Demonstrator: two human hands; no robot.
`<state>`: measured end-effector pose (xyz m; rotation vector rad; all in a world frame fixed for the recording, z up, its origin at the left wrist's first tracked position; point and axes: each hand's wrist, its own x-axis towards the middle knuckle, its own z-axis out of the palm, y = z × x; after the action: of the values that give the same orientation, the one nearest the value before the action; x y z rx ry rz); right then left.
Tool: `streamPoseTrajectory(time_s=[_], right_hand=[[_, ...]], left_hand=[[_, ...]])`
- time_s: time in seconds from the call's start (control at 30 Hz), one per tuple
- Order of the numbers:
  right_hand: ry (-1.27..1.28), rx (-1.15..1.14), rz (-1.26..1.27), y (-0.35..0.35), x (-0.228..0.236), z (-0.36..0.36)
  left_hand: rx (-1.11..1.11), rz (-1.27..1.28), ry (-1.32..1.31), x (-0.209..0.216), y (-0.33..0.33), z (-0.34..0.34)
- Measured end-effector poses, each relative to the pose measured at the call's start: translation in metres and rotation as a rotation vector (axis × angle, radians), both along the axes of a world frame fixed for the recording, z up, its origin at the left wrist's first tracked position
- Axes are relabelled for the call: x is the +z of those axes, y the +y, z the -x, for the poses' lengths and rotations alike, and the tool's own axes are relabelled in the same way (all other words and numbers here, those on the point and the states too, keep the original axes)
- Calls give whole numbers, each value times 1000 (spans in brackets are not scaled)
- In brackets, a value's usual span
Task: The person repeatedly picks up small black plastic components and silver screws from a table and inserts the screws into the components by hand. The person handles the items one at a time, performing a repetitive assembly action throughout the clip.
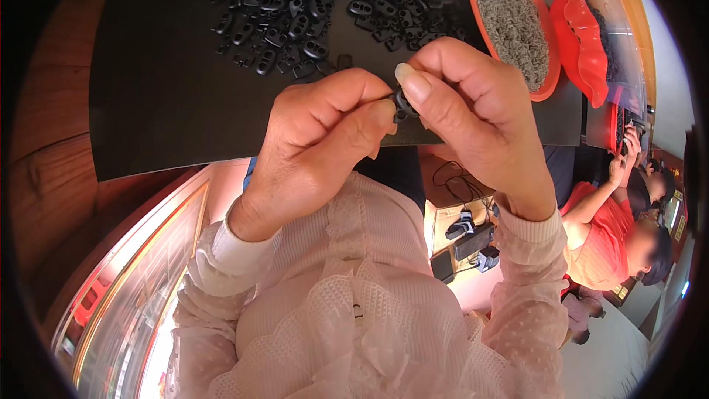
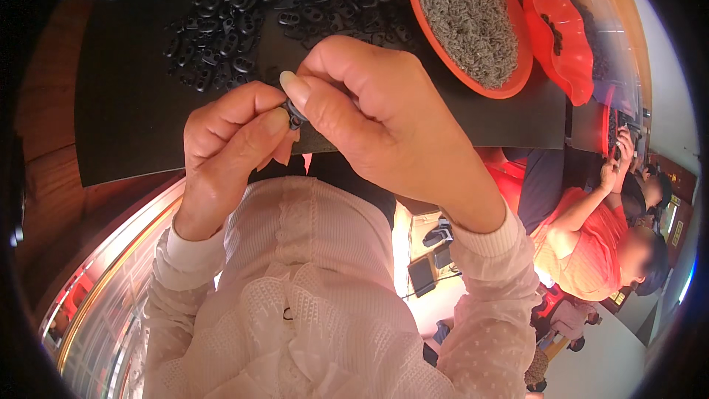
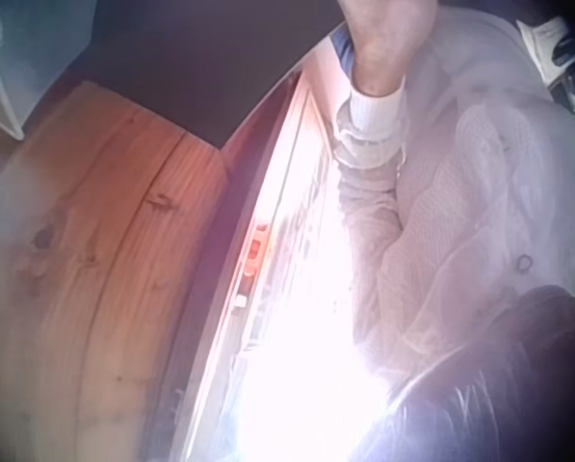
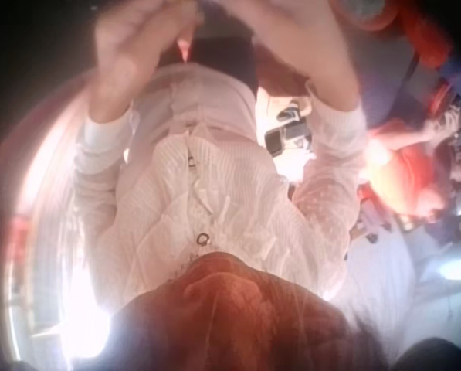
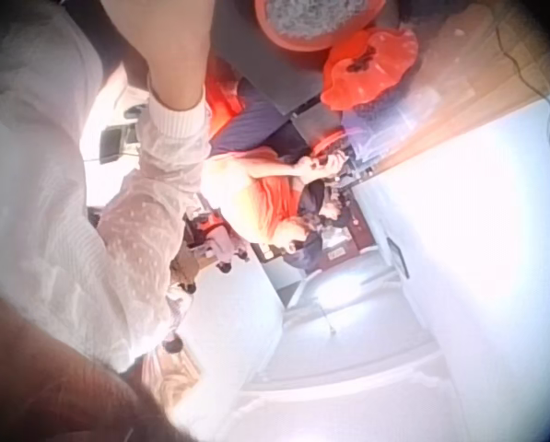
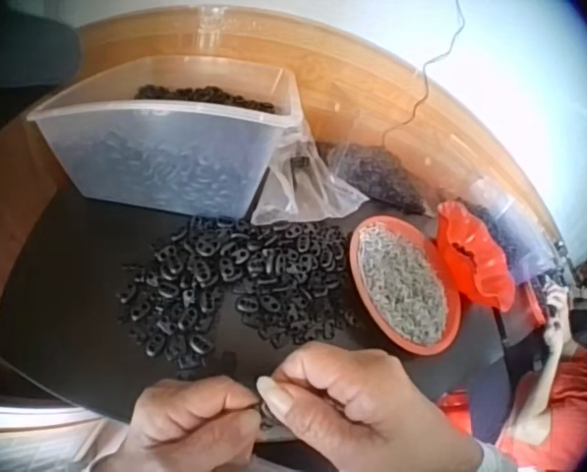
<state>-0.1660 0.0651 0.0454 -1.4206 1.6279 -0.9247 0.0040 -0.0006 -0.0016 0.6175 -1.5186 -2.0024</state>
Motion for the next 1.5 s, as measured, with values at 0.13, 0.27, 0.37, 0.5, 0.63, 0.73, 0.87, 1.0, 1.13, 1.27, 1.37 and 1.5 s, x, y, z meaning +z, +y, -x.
streamPoseTrajectory(time_s=[0.13, 0.27, 0.37, 0.5, 0.63, 0.73, 0.87, 1.0, 1.13, 1.27, 1.37, 1.5], right_hand=[[9, -3, 41, -1, -2, -1], [-9, -24, 36, -1, -1, -3], [-23, -36, 23, -2, 0, -3], [44, -13, 96, -3, -2, -3], [109, 26, 132, -4, -2, -4], [137, 18, 162, -5, -4, -6], [307, 32, 324, -4, -9, -3], [588, 104, 518, 1, -14, 1], [716, 163, 573, -1, -18, 0], [809, 252, 594, -1, -13, 2], [848, 304, 567, 2, -10, 4], [870, 321, 553, 2, -8, 4]], left_hand=[[-4, -15, 1, 0, 0, 0], [16, 15, 14, -2, 0, 0], [31, 32, 27, -4, 1, 0], [29, 20, 30, -4, 1, 0], [30, 7, 27, -3, 1, -1], [56, 33, 56, -6, 2, 0], [79, -14, 92, -7, 2, 1], [59, -203, 68, -1, 1, 0], [80, -210, 64, 0, 2, 2], [42, -233, 58, 0, -1, -2], [16, -244, 56, 1, -3, -1], [-6, -134, 12, 2, -3, 1]])
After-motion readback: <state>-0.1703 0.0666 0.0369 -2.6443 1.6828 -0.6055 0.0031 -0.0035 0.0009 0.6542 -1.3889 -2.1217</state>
